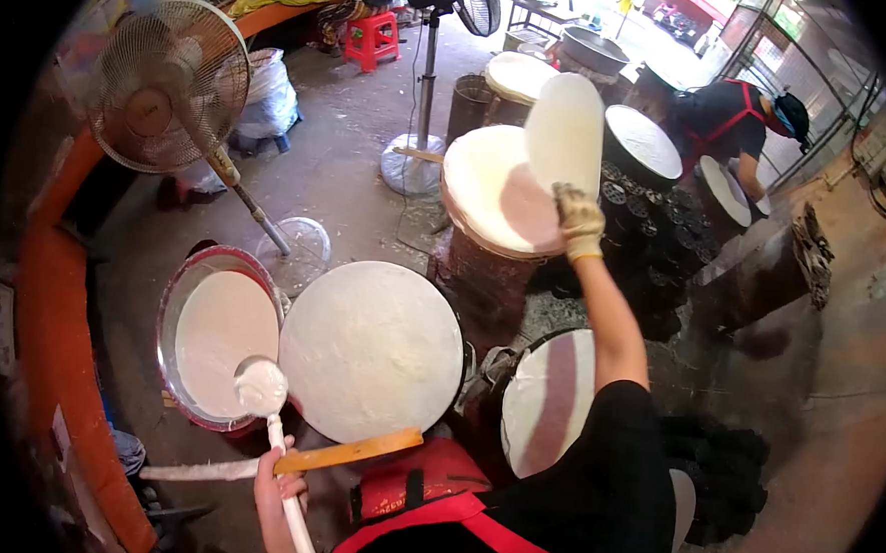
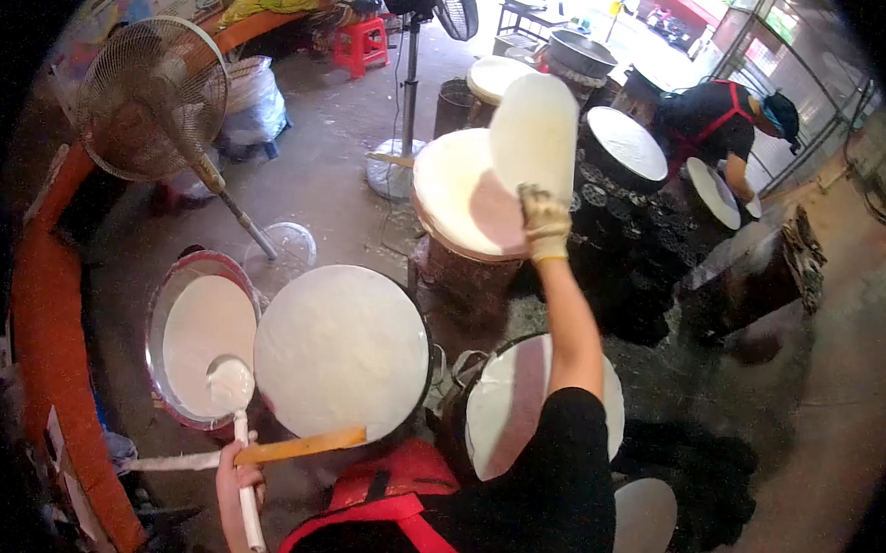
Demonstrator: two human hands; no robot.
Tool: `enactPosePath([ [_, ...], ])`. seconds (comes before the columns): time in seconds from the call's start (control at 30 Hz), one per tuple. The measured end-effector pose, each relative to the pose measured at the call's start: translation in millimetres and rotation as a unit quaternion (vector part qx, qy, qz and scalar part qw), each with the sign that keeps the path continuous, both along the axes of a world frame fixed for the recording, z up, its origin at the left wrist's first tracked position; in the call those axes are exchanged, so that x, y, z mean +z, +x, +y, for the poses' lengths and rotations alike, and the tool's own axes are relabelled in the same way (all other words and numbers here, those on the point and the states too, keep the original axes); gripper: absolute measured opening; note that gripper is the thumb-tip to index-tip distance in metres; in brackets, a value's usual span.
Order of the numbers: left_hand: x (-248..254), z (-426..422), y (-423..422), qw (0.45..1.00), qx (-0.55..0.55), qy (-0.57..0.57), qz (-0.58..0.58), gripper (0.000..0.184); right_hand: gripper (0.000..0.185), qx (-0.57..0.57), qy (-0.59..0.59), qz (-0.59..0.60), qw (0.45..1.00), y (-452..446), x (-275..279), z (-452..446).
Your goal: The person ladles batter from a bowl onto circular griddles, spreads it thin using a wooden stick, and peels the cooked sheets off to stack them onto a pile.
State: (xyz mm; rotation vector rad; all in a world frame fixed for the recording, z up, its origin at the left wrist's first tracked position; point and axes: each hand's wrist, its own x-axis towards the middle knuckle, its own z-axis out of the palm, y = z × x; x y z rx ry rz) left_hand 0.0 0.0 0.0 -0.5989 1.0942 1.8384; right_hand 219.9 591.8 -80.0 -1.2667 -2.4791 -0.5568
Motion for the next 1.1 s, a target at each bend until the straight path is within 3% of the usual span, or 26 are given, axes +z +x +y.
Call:
enactPosePath([
  [0.03, 9.6, -12.8, 1.1, 1.0, 0.025, -0.004, -0.002, 0.029, 0.031, 0.054, 0.07, 0.063, 0.994, -17.4, -29.4, -11.4],
  [0.07, 15.5, -25.6, 0.7, 0.998, 0.052, 0.02, -0.027, 0.028, 0.032, 0.065, 0.05, 0.106, 0.991, -36.4, -53.0, -22.2],
  [0.1, -1.1, 21.3, 25.1, 0.995, 0.079, 0.022, -0.048, 0.028, 0.03, 0.065, 0.058, 0.088, 0.992, -24.4, -54.5, 21.4],
  [0.17, 8.9, 17.8, 30.6, 0.991, 0.132, -0.01, -0.036, 0.028, 0.027, 0.051, 0.005, 0.097, 0.994, -57.7, -61.7, -5.2],
  [0.2, 10.7, 4.6, 34.2, 0.989, 0.11, 0.077, -0.054, 0.034, 0.025, 0.065, -0.022, 0.119, 0.991, -60.3, -70.9, -22.4],
  [0.27, 6.4, -8.8, 38.3, 0.984, 0.132, 0.093, -0.071, 0.034, 0.025, 0.08, -0.066, 0.158, 0.982, -69.9, -84.5, -30.7],
  [0.37, 10.0, -11.0, 46.8, 0.982, 0.144, 0.103, -0.062, 0.035, 0.025, 0.091, -0.032, 0.14, 0.985, -59.7, -74.2, -37.7],
  [0.63, 8.3, -44.7, 50.4, 0.987, 0.107, 0.105, -0.063, 0.036, 0.03, -0.069, -0.09, 0.061, 0.992, -7.8, -81.8, -59.0],
  [0.77, -2.1, -70.8, 43.5, 0.992, 0.071, 0.082, -0.067, 0.034, 0.058, -0.167, -0.117, 0.039, 0.978, -4.5, -77.7, -107.5],
  [0.83, -11.3, -91.0, 39.4, 0.995, 0.041, 0.066, -0.068, 0.032, 0.066, -0.137, -0.107, 0.056, 0.983, -3.6, -63.5, -163.1],
  [0.9, -18.8, -105.9, 33.5, 0.998, -0.002, 0.03, -0.053, 0.027, 0.066, -0.017, -0.059, 0.149, 0.987, 1.1, -37.9, -258.0],
  [0.97, -46.5, -127.0, 18.7, 0.998, -0.051, 0.005, -0.046, 0.031, 0.06, 0.12, -0.2, 0.223, 0.947, 14.1, -51.2, -359.2],
  [1.03, -81.7, -148.2, 5.4, 0.989, -0.137, -0.053, 0.035, 0.033, 0.047, 0.283, -0.292, 0.195, 0.892, 36.8, -86.7, -455.4],
  [1.1, -102.3, -166.2, -9.7, 0.991, -0.127, -0.005, -0.051, 0.036, 0.036, 0.197, -0.517, 0.151, 0.819, 49.9, -125.6, -549.0],
])
